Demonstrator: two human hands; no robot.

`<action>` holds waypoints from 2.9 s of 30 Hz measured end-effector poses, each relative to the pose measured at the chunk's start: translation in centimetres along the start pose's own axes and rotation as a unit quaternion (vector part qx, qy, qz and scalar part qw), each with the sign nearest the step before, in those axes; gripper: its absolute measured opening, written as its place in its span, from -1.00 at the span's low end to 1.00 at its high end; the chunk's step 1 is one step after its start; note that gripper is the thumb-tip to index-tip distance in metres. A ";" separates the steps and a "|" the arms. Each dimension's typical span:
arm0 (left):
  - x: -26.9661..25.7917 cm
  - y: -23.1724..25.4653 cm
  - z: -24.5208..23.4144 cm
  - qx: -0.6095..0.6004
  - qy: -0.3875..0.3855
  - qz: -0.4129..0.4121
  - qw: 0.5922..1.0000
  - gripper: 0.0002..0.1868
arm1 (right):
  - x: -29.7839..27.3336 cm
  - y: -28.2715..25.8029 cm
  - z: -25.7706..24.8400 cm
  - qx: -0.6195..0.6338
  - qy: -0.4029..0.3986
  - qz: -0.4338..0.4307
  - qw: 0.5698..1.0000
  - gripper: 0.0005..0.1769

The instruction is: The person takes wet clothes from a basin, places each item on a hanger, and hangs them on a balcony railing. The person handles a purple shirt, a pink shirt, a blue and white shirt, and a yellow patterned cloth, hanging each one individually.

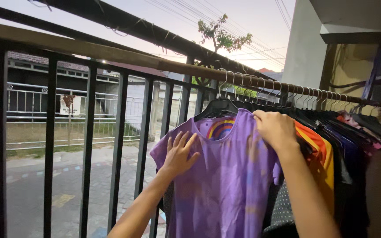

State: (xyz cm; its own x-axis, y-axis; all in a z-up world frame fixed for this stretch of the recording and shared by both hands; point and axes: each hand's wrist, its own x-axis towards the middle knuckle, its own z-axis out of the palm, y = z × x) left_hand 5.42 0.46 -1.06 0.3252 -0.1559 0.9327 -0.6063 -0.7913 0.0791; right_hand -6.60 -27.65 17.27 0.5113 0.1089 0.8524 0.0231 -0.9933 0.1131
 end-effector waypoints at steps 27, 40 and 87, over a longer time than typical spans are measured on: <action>-8.4 -2.9 -17.8 0.151 0.086 -0.029 0.984 -0.26 | -9.4 -20.4 8.4 0.402 0.170 -0.156 0.886 -0.28; -16.3 -1.6 -25.9 0.300 0.061 -0.092 0.948 -0.25 | -14.3 -31.8 9.4 0.592 0.104 -0.263 0.755 -0.28; -50.4 36.0 -32.0 0.579 0.130 -0.594 0.543 -0.26 | -50.7 -40.2 -3.2 0.732 -0.296 -0.574 0.216 -0.31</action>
State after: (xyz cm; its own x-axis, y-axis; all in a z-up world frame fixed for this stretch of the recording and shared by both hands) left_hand -56.00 -1.26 -34.00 -0.2172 0.8413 0.4951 0.8307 -0.1071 0.5464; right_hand -36.20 6.85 -28.84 -0.5433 0.7228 0.4270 0.4526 0.6806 -0.5762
